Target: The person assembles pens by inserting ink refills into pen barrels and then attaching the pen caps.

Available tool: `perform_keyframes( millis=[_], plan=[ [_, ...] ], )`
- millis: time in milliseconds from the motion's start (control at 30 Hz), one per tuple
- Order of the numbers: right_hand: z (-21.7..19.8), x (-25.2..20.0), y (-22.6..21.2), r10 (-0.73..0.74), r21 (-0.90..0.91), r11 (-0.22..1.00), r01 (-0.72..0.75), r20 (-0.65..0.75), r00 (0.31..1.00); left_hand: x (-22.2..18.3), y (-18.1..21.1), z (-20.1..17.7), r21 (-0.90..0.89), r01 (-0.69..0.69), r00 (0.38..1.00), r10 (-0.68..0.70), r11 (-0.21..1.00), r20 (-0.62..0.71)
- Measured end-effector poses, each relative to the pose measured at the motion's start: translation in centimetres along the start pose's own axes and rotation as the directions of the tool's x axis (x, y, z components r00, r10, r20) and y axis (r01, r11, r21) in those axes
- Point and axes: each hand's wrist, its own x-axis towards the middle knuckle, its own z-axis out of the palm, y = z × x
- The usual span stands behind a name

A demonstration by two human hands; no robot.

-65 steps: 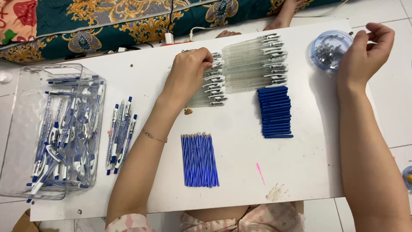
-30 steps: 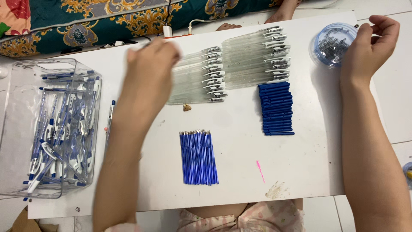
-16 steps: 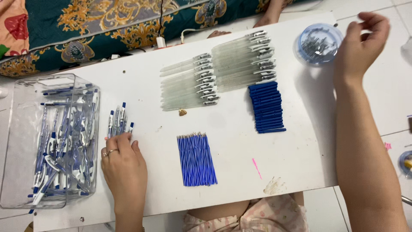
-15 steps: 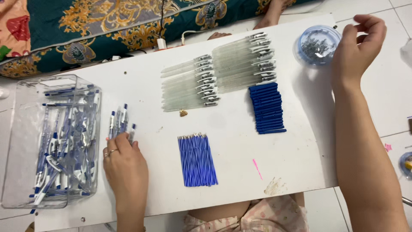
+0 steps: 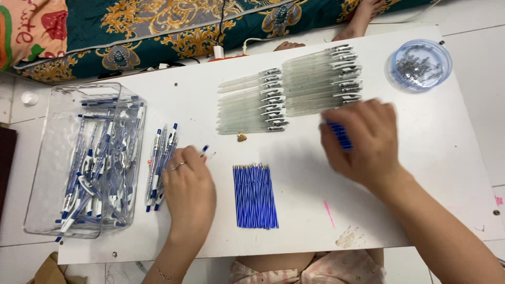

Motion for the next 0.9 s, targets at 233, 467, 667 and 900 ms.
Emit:
perform_keyframes(
  millis=[233,467,667,900],
  plan=[
    [1.3,-0.9,-2.7,0.415,0.684,0.51,-0.522,0.336,0.846,4.7,6.9,-1.2,-0.023,-0.59,0.703,0.5,0.807,-0.506],
    [2.0,-1.4,-2.8,0.491,0.704,0.412,-0.578,0.363,0.792,5.1,7.9,-0.8,0.01,-0.654,0.575,0.506,0.756,-0.644],
    [2.7,-1.8,-3.4,0.407,0.612,0.645,-0.458,0.232,0.884,3.1,8.2,-0.5,-0.38,-0.606,0.783,0.437,0.699,-0.443],
    [0.8,-0.7,-3.0,0.193,0.617,0.7,-0.359,0.32,0.927,3.0,6.4,-2.2,-0.786,0.609,0.683,0.577,-0.11,0.448]
  ],
)
